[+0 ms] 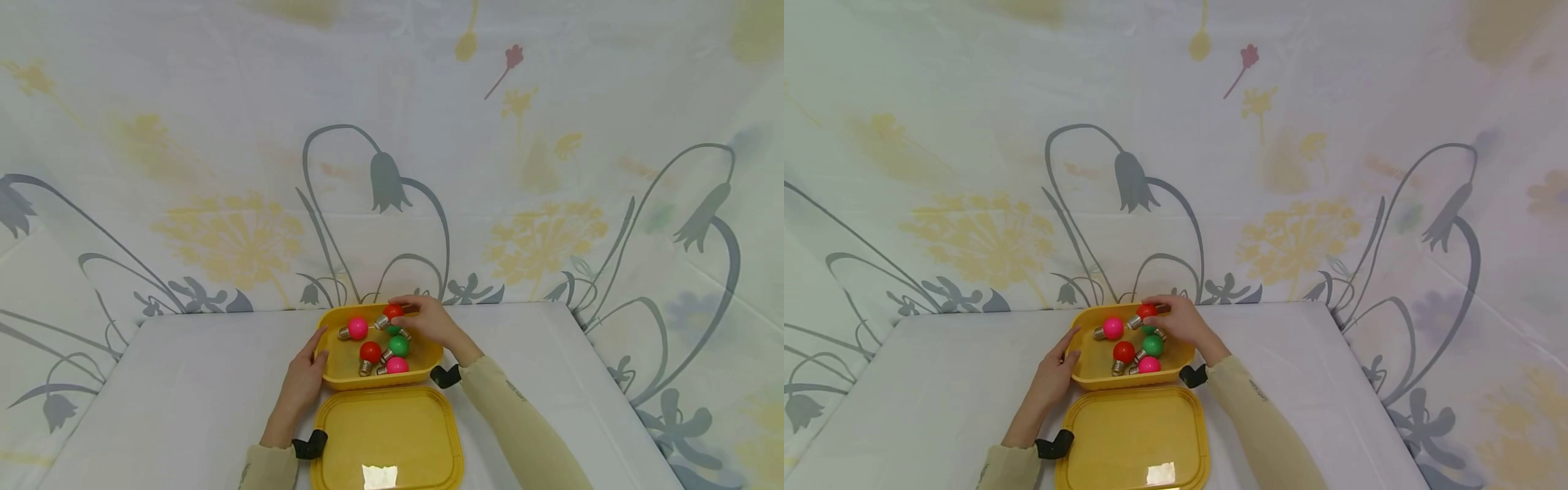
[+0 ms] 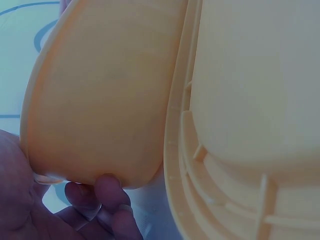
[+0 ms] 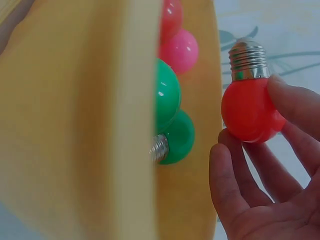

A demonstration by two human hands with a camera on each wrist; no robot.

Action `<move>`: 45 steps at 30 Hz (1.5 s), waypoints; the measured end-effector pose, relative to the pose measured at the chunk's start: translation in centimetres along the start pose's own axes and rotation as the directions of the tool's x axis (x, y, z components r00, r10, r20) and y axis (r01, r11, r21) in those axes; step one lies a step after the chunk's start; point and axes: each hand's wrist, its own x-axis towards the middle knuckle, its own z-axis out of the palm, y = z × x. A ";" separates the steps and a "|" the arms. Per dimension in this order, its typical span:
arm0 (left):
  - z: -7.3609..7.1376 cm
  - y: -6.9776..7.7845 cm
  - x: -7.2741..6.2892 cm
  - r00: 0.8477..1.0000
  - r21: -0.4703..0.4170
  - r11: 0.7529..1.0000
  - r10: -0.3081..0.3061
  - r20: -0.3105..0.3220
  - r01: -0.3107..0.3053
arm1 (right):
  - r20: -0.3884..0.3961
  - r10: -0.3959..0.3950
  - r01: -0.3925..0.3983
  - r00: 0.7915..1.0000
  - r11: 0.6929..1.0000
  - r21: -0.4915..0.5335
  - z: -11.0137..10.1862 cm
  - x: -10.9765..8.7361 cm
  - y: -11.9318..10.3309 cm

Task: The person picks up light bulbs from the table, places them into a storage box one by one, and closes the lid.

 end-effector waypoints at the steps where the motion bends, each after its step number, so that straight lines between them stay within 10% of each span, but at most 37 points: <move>1: 0.0 0.0 0.0 1.000 -0.001 1.000 0.003 0.000 -0.003 | 0.003 0.005 -0.005 1.000 1.000 -0.001 0.0 0.1 -0.1; 45: 0.2 -0.1 0.2 1.000 0.017 1.000 -0.005 0.001 0.005 | 0.153 0.043 -0.052 0.987 0.997 0.057 0.8 2.1 1.2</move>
